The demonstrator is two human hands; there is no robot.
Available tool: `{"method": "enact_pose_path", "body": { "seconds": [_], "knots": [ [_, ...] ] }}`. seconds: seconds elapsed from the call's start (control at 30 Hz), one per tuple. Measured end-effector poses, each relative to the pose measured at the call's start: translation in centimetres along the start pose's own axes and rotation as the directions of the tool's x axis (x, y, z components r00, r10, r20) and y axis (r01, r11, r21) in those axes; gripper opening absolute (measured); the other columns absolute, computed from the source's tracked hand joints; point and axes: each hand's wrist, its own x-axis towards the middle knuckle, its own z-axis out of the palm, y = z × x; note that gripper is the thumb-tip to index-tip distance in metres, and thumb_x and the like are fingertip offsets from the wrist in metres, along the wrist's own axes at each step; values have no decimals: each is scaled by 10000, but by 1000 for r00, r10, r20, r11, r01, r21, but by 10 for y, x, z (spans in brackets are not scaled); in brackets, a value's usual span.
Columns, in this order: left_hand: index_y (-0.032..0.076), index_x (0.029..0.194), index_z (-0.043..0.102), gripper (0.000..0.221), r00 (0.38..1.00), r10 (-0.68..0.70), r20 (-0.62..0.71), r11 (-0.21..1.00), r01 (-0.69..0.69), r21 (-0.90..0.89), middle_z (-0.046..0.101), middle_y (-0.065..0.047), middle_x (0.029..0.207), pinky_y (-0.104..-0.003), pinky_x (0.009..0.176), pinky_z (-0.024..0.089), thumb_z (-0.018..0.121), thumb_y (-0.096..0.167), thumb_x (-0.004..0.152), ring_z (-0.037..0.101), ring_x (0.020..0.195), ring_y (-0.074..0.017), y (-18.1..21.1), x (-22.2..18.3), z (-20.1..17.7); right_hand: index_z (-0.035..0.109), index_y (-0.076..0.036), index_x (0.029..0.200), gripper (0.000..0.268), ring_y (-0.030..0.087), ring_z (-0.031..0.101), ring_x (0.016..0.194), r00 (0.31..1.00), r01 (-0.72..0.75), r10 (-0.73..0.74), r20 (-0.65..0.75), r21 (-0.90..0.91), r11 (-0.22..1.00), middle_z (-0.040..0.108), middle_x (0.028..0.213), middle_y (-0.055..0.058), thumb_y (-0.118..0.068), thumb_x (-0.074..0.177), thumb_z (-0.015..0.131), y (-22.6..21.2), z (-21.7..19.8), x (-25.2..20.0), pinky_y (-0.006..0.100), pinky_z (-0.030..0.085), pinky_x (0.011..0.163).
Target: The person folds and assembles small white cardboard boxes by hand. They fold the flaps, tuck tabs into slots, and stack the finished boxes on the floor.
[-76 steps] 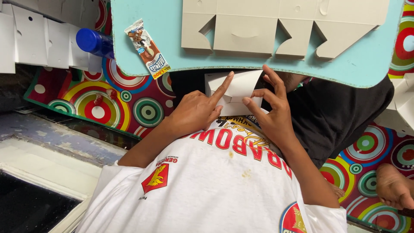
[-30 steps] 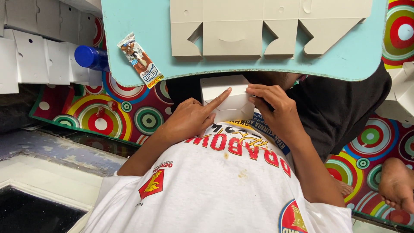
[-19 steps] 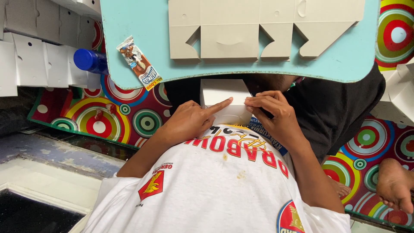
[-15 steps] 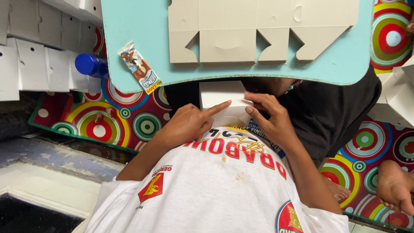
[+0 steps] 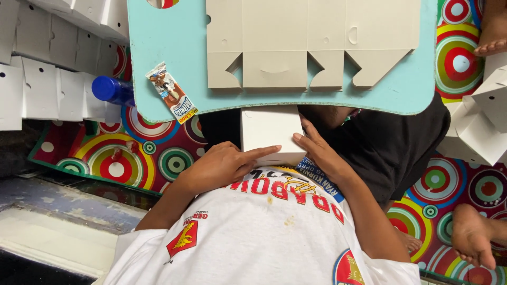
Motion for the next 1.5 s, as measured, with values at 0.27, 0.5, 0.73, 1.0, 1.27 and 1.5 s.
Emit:
{"method": "enact_pose_path", "body": {
  "seconds": [0.27, 0.5, 0.73, 1.0, 1.27, 1.5],
  "knots": [
    [285, 1588, 384, 576, 996, 85, -16, 994, -84, 74, 733, -226, 628, -481, 984, 501, 451, 182, 1025, 768, 759, -395, -3, 0, 1, 227, -199, 1648, 834, 482, 391, 1457, 998, -47, 45, 41, 28, 999, 425, 1510, 309, -572, 961, 516, 11, -6, 12, 640, 259, 1190],
    [240, 1572, 406, 529, 988, 136, -70, 990, -133, 48, 762, -170, 687, -443, 1037, 488, 450, 185, 1047, 774, 716, -296, -12, 2, 12, 221, -324, 1649, 779, 437, 450, 1414, 981, -147, 171, -89, 231, 962, 447, 1501, 267, -433, 933, 506, 8, -13, -7, 644, 248, 1200],
    [252, 1605, 360, 558, 980, 122, -158, 985, -100, 138, 721, -155, 815, -484, 669, 485, 483, 249, 1060, 662, 720, -408, -33, 13, 37, 413, -173, 1537, 622, 241, 499, 1250, 927, -76, 119, -356, 133, 988, 525, 1435, 72, -286, 926, 447, 55, -93, -43, 521, 462, 932],
    [225, 1583, 382, 542, 993, 95, -73, 993, -90, 74, 747, -111, 864, -448, 574, 464, 362, 299, 1047, 684, 692, -318, -36, 27, 41, 180, -281, 1691, 813, 259, 362, 1423, 822, 127, -147, -550, -75, 989, 340, 1633, 36, -66, 908, 230, 12, -149, -93, 455, 310, 1124],
    [283, 1580, 375, 547, 999, -34, -40, 998, 32, -48, 750, -88, 1041, -423, 673, 503, 364, 317, 1034, 704, 867, -289, -52, 24, 48, 298, -158, 1608, 904, 368, 446, 1446, 875, 453, -470, 115, 148, 879, 403, 1610, 115, -507, 842, 628, -163, 26, 18, 537, 426, 1146],
    [310, 1615, 321, 609, 993, -118, 25, 992, 119, -39, 736, -93, 1145, -407, 809, 509, 334, 219, 1013, 700, 1010, -308, -55, 13, 37, 511, -179, 1289, 675, 148, 641, 770, 893, 431, -440, 93, 98, 897, 700, 984, 134, -480, 729, 738, -260, 191, 104, 215, 538, 679]
  ]
}}
